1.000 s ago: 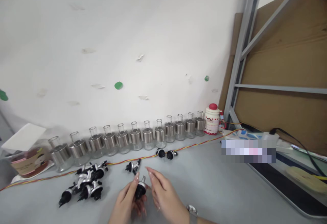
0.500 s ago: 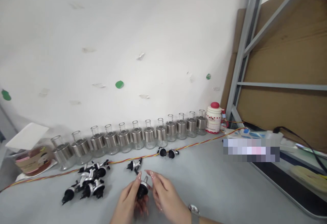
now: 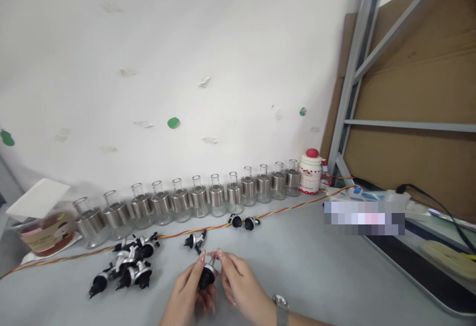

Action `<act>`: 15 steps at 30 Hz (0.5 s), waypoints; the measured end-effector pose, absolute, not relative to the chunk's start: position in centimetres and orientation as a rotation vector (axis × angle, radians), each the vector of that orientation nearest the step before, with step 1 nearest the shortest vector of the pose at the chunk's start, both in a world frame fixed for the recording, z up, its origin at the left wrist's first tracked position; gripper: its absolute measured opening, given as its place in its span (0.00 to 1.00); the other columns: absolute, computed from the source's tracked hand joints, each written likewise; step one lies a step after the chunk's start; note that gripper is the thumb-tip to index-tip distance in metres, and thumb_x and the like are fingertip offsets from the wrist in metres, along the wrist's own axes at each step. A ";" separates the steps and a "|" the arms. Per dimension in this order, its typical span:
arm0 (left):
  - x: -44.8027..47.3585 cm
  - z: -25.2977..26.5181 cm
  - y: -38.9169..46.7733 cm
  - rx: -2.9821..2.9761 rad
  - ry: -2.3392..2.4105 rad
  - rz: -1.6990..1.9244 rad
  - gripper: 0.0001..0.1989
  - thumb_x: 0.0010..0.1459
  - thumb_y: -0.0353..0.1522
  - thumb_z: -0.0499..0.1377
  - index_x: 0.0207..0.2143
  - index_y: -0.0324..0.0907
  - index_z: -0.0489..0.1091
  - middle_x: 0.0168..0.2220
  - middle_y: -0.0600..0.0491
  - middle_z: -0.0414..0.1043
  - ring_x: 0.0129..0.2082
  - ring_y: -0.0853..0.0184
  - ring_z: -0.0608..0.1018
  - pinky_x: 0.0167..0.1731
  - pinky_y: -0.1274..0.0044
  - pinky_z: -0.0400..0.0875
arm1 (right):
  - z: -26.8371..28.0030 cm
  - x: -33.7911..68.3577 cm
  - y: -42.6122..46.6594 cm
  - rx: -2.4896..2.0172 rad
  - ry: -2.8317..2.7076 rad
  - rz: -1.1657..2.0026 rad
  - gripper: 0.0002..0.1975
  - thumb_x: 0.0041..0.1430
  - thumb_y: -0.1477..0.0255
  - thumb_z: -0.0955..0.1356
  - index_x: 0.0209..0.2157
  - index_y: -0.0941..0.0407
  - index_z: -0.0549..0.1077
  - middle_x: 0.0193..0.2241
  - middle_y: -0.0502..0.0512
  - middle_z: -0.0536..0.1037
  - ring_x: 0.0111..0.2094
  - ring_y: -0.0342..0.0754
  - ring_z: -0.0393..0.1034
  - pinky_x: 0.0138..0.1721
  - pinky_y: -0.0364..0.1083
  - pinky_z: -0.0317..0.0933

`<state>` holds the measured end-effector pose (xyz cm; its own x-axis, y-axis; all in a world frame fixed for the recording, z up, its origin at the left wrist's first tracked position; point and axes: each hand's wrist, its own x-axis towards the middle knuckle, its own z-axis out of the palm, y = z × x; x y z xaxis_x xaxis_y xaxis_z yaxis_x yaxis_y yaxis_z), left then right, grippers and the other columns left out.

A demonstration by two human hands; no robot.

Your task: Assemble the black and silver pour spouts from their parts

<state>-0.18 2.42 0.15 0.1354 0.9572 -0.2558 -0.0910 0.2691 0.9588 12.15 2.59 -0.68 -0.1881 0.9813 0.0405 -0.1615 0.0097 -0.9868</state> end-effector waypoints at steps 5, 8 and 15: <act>-0.3 -0.1 2.7 0.988 1.148 0.948 0.27 0.39 0.54 0.54 0.23 0.37 0.67 0.12 0.55 0.69 0.09 0.69 0.71 0.09 0.82 0.60 | -0.6 12.2 2.6 -1.002 -1.236 1.401 0.26 0.50 0.49 0.57 0.25 0.59 0.66 0.09 0.39 0.52 0.08 0.35 0.43 0.09 0.37 0.39; -0.3 -0.3 2.8 0.987 1.148 0.955 0.27 0.39 0.55 0.53 0.24 0.38 0.67 0.12 0.56 0.69 0.09 0.69 0.70 0.08 0.82 0.59 | -0.3 12.2 2.5 -1.007 -1.251 1.396 0.27 0.50 0.48 0.57 0.26 0.59 0.66 0.08 0.39 0.53 0.09 0.35 0.44 0.10 0.37 0.39; -0.3 -0.2 2.6 1.017 1.165 0.965 0.26 0.42 0.54 0.52 0.24 0.38 0.67 0.12 0.56 0.69 0.10 0.70 0.70 0.09 0.82 0.60 | -0.3 12.2 2.5 -1.004 -1.243 1.401 0.27 0.50 0.49 0.57 0.26 0.60 0.67 0.08 0.39 0.52 0.09 0.36 0.44 0.10 0.37 0.40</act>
<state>-0.29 2.56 -0.17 0.1391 0.9582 -0.2501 -0.0672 0.2611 0.9630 12.22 2.49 -0.26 -0.1859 0.9823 0.0219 -0.1384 -0.0041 -0.9904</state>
